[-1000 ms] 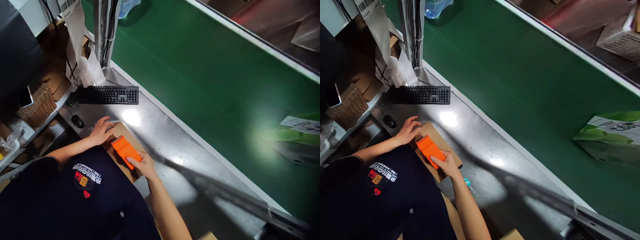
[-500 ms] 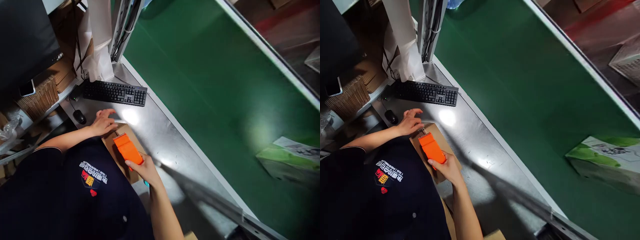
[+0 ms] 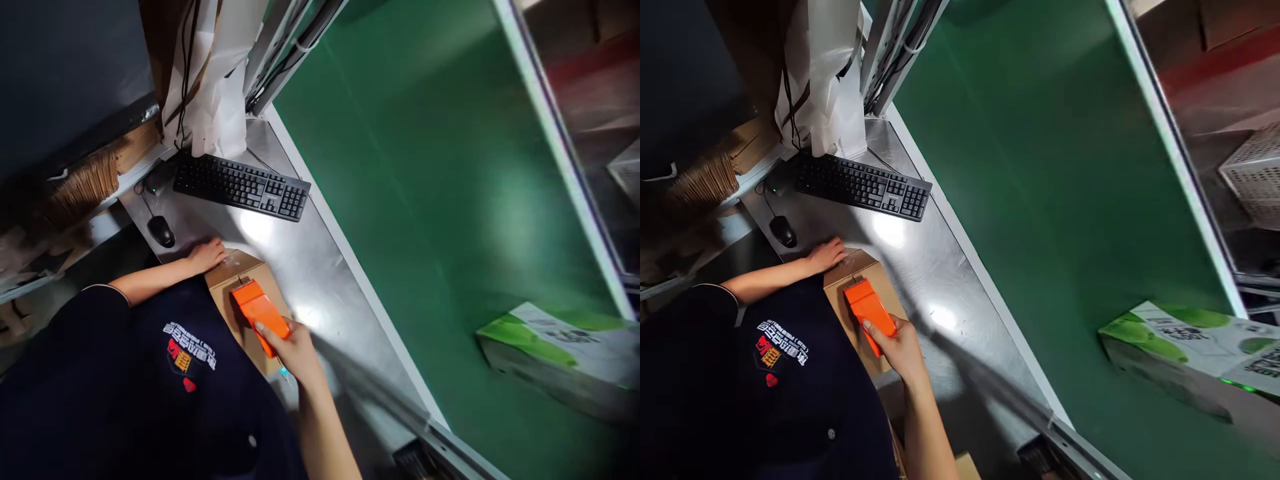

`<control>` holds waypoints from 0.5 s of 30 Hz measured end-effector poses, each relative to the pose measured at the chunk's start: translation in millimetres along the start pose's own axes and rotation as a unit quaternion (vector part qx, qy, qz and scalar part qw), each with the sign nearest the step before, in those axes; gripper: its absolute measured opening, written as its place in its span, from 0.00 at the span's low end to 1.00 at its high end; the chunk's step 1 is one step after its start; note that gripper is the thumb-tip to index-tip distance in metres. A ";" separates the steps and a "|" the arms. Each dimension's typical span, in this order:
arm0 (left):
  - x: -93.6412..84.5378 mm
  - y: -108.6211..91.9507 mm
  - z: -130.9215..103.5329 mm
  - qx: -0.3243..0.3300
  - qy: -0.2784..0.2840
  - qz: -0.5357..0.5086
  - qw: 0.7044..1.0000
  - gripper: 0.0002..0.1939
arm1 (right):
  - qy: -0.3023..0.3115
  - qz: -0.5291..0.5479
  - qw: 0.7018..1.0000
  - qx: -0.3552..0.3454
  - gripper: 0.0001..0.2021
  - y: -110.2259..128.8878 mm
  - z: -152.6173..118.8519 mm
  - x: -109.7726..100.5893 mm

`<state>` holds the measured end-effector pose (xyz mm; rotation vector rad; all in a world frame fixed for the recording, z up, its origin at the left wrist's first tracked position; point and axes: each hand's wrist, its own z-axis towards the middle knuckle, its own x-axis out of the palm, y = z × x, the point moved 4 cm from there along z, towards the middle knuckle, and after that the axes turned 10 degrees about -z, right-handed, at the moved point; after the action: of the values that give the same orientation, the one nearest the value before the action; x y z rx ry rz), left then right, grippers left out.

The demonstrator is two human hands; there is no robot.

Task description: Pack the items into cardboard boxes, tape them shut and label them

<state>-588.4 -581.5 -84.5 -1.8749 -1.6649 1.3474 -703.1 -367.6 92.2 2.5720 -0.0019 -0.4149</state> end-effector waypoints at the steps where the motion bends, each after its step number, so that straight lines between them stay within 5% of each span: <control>1: 6.1 0.2 -2.2 -0.006 0.014 0.005 1.000 0.16 | 0.000 -0.002 1.000 0.000 0.26 -1.6 0.1 0.0; 5: 1.1 2.4 -14.5 -0.009 0.036 0.017 0.999 0.22 | -0.002 0.010 1.000 -0.001 0.26 -5.5 0.7 -0.5; 10: 0.1 -11.6 -45.7 0.202 0.126 -0.164 0.957 0.34 | 0.014 0.038 0.999 -0.029 0.26 -4.4 3.4 1.3; 15: -0.8 2.7 -50.5 0.088 0.161 -0.240 0.953 0.41 | 0.006 0.057 0.996 -0.067 0.26 -10.1 8.2 0.5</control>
<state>-547.3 -565.3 -60.0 -1.3757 -1.6238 0.9030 -705.9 -363.2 80.3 2.4281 -0.1135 -0.3455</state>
